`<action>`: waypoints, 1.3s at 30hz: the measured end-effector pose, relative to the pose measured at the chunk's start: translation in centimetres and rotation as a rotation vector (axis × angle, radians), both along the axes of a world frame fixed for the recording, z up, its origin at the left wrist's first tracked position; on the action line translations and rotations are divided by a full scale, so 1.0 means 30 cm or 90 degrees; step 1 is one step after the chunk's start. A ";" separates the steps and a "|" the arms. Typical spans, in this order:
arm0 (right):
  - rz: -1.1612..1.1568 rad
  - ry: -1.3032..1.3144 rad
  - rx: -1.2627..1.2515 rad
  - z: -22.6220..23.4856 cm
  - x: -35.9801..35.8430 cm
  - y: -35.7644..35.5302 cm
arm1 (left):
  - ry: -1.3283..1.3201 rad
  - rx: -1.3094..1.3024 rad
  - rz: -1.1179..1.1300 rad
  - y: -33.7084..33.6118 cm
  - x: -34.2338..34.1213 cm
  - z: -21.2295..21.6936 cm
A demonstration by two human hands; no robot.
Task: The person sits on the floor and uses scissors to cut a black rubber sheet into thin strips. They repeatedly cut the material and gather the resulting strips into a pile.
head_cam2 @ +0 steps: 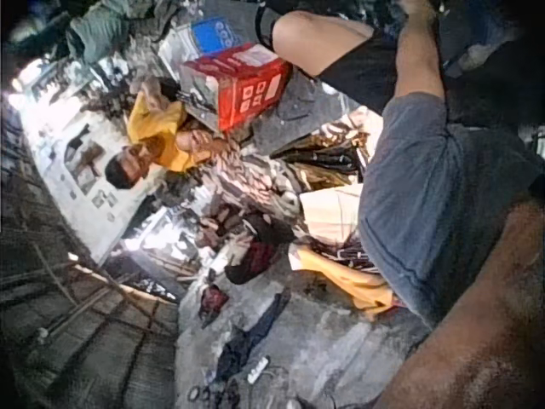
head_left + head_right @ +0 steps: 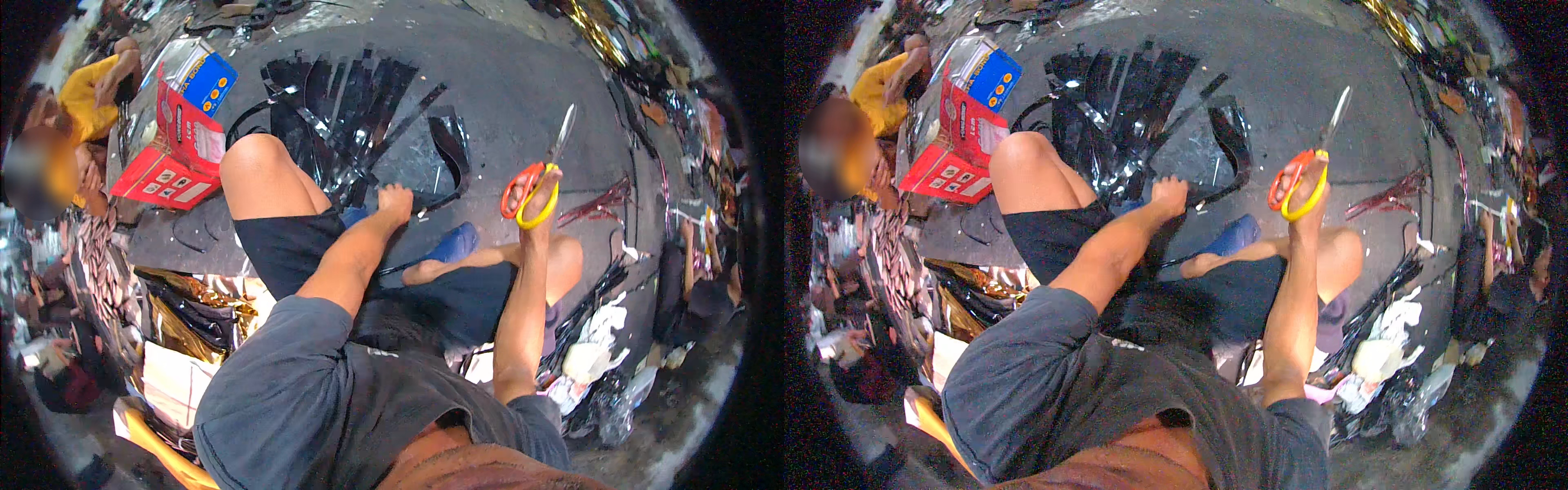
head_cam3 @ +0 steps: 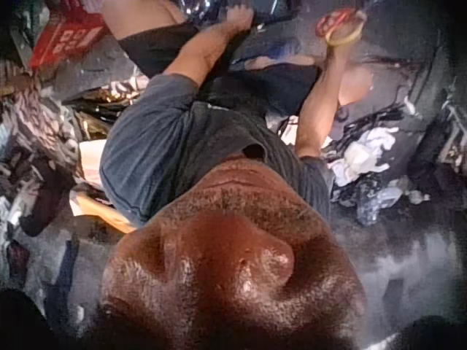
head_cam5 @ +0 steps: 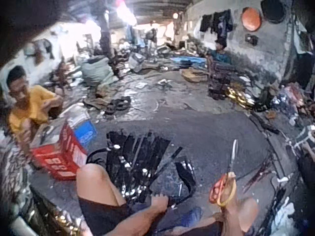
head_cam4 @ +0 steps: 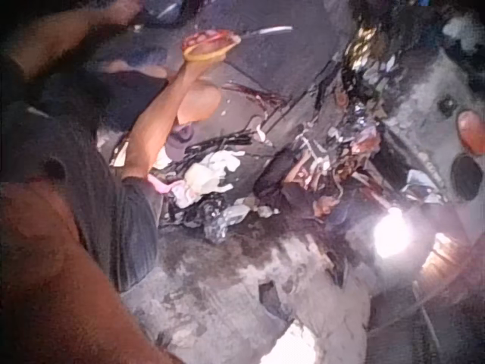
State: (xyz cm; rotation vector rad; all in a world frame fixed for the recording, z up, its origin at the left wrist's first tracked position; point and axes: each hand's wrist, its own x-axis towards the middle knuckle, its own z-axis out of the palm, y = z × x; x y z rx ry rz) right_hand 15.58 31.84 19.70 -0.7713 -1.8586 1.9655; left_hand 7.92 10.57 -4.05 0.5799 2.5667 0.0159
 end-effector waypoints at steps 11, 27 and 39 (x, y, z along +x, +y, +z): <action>0.006 0.017 0.054 -0.007 0.039 0.014 | -0.289 0.638 0.133 0.276 -0.210 0.553; 0.427 0.057 -0.154 0.061 0.148 -0.282 | -0.096 1.088 0.173 -0.158 -0.441 1.185; 0.549 0.040 0.093 0.166 0.043 -0.427 | -0.072 0.954 0.127 -0.294 -0.292 1.152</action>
